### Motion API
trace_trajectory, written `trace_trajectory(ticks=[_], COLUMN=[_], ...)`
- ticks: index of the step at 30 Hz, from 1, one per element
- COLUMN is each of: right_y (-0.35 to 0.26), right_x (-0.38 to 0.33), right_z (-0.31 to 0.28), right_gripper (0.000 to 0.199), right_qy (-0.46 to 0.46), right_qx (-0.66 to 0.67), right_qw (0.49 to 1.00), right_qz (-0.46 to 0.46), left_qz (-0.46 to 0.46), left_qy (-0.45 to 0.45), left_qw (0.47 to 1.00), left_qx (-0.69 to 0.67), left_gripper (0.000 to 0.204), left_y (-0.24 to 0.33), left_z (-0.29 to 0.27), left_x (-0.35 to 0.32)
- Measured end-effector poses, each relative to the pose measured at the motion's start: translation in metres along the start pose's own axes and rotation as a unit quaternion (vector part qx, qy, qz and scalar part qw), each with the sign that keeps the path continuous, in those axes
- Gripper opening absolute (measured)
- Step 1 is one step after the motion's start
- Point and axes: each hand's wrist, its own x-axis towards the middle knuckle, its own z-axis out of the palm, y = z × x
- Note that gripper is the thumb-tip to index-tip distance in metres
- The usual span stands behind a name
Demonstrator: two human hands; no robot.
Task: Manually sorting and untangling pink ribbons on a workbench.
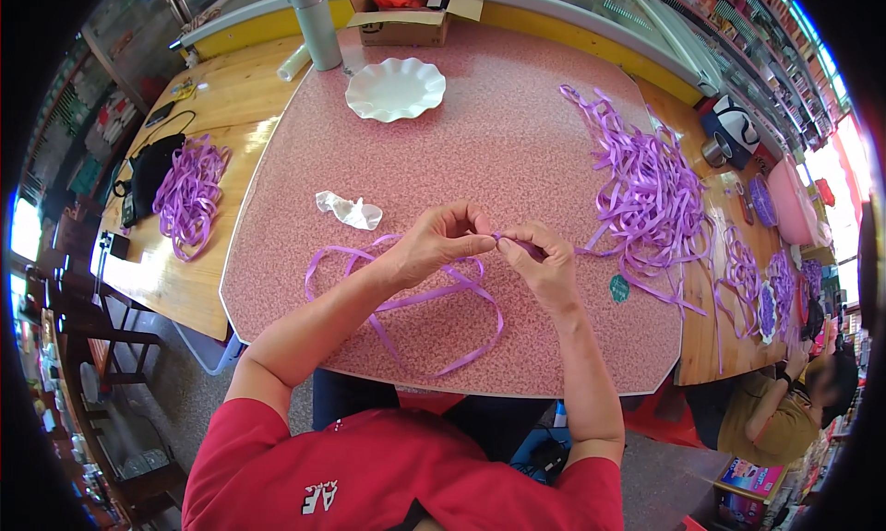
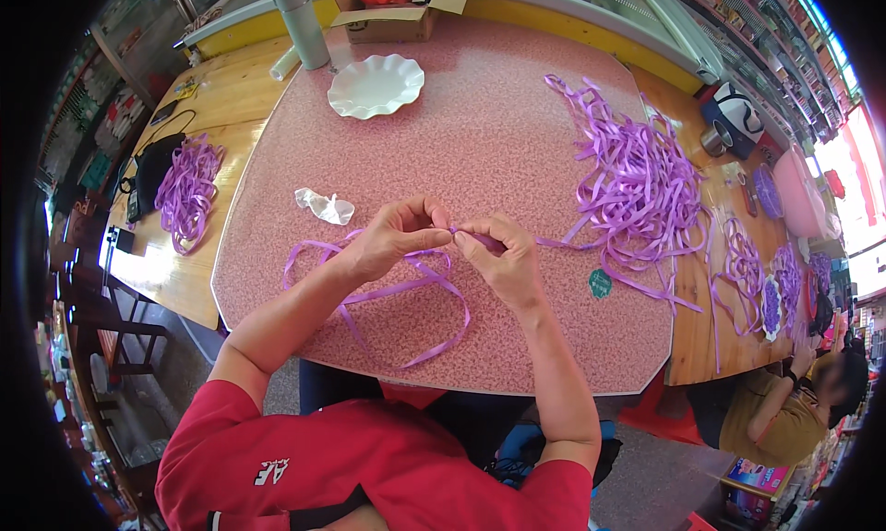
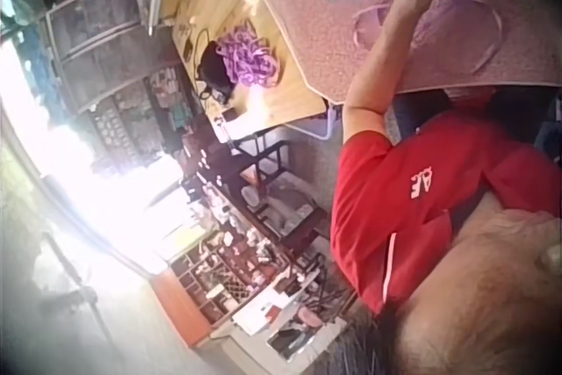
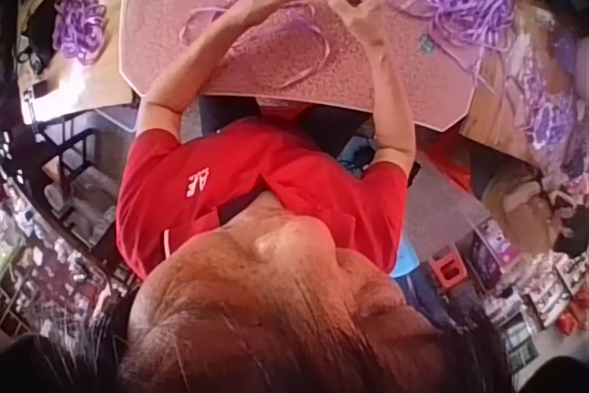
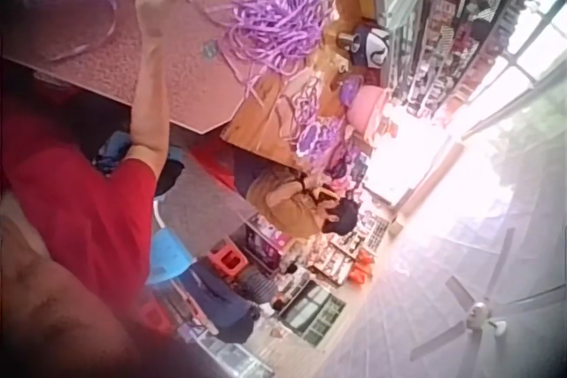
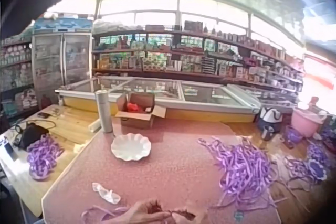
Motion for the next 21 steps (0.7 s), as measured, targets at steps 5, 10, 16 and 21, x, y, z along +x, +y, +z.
trace_trajectory(ticks=[5,10,16,21], right_y=[-0.007,-0.005,-0.006,-0.02], right_x=[0.0,-0.002,-0.004,-0.007], right_z=[0.005,0.005,0.011,0.019], right_gripper=[0.008,0.011,0.009,0.007], right_qy=[-0.001,-0.036,-0.089,-0.094], right_qx=[0.008,0.007,-0.048,-0.065], right_qw=[1.0,0.998,0.995,0.989], right_qz=[0.012,0.051,0.027,0.092], left_qz=[-0.004,-0.011,0.017,0.054], left_qy=[-0.003,-0.024,-0.024,0.006], left_qw=[1.0,0.999,0.978,0.948], left_qx=[-0.019,0.028,0.208,0.314], left_gripper=[0.012,0.013,0.016,0.02], left_y=[0.001,-0.002,-0.002,0.004], left_z=[-0.004,-0.011,-0.012,-0.011], left_x=[-0.005,-0.013,-0.027,-0.038])
